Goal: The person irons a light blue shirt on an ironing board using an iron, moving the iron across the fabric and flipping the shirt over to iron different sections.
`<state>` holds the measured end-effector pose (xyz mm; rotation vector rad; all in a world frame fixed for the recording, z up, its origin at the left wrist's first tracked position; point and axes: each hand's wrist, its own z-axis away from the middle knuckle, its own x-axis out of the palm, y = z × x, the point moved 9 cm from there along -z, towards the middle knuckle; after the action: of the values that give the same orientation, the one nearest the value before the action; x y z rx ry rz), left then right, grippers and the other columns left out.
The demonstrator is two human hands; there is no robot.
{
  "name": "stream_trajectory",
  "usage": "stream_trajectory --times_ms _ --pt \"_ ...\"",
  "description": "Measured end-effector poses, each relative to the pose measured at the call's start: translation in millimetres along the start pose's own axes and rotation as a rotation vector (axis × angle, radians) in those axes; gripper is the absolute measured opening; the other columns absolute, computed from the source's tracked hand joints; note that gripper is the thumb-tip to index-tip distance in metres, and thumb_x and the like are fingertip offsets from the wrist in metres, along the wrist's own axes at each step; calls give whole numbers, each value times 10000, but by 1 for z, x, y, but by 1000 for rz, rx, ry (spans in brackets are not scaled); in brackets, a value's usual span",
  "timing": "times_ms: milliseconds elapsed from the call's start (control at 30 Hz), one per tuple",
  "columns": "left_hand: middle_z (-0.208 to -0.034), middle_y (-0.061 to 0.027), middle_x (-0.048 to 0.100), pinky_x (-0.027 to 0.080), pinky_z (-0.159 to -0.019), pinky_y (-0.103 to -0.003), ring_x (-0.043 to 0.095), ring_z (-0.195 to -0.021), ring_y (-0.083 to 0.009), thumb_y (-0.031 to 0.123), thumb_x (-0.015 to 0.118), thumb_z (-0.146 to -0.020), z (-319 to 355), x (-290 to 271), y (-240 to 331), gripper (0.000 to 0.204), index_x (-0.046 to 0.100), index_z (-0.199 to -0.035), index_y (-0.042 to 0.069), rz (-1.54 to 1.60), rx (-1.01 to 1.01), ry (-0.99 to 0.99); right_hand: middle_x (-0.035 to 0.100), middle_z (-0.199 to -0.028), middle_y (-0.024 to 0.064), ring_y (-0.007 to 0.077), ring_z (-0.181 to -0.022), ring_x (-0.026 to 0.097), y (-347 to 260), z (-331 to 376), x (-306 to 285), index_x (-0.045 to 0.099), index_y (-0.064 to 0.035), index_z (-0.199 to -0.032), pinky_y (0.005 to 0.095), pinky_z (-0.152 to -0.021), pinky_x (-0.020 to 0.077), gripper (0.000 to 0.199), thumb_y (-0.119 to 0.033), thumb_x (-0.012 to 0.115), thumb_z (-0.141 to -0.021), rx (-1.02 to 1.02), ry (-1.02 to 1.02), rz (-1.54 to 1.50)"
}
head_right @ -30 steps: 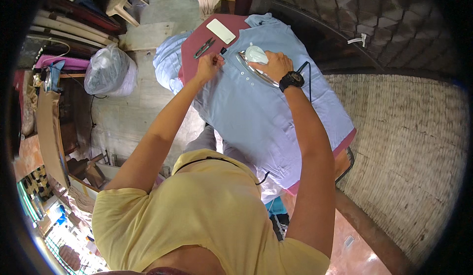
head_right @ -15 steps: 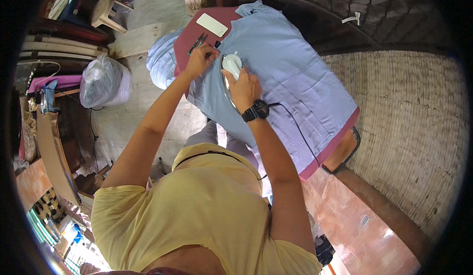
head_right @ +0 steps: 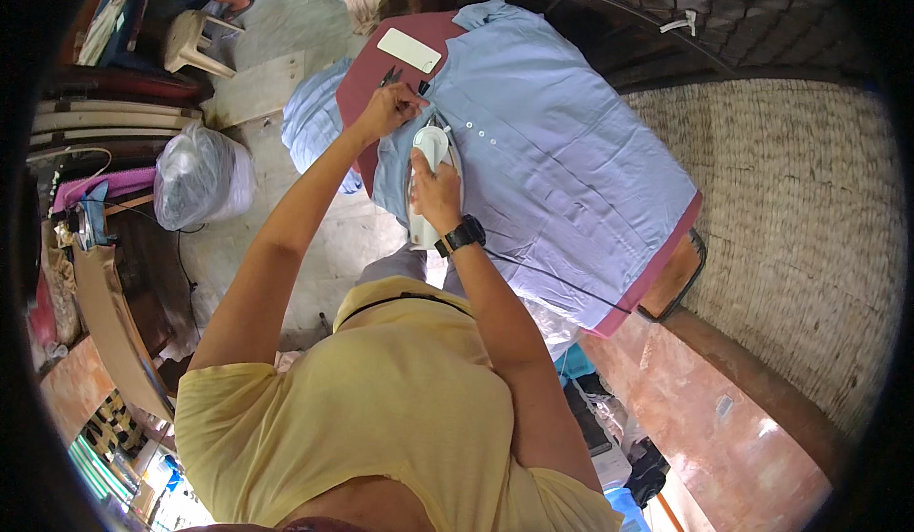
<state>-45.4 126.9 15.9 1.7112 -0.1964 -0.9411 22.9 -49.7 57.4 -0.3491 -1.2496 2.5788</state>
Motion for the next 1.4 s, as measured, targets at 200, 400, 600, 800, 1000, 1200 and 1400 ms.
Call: stream_trajectory --times_ms 200,400,600,800,1000,1200,1400 --pt "-882 -87 643 529 -697 -307 646 -759 -215 -18 726 -736 -3 0 0 258 770 -964 94 9 -2 -10 493 -518 6 103 -386 497 11 -5 19 550 -44 -716 280 -319 355 444 -419 608 -947 61 28 -238" --pt "-856 -73 641 524 -667 -296 639 -724 -191 -32 718 -736 -2 0 -3 265 770 -965 89 11 12 -2 481 -491 8 113 -389 517 11 -4 21 557 -35 -707 287 -321 374 491 -460 576 -951 2 69 -164" --pt "-845 -72 644 524 -661 -291 646 -735 -164 -56 702 -740 -3 0 -5 272 769 -963 83 48 -40 -7 485 -490 4 110 -382 508 9 -11 17 549 -46 -706 287 -323 373 476 -449 577 -956 49 113 -121" --pt "-835 -84 654 527 -662 -298 650 -708 -172 -66 679 -735 0 -2 -2 271 769 -949 74 64 -31 27 493 -500 7 110 -390 510 6 -13 20 550 -45 -723 281 -329 374 471 -451 569 -961 27 86 -153" --pt "-833 -75 652 512 -665 -286 630 -695 -164 -57 675 -745 0 -4 5 265 769 -950 83 -2 -63 6 488 -504 27 132 -350 458 -2 -2 -5 558 -30 -706 311 -315 357 478 -454 648 -909 -32 100 -73" --pt "-812 -34 621 497 -669 -275 584 -698 -133 -16 724 -766 -2 -1 1 235 767 -968 95 -3 -48 -5 667 -701 161 222 -661 647 -39 22 -65 684 39 -946 363 -641 489 481 -435 600 -940 -368 64 475" --pt "-821 -28 621 492 -662 -266 575 -692 -124 -12 732 -774 3 1 -5 222 762 -970 89 34 -36 48 644 -684 206 278 -630 628 -32 7 -74 680 46 -887 387 -627 481 512 -453 580 -945 -329 68 493"
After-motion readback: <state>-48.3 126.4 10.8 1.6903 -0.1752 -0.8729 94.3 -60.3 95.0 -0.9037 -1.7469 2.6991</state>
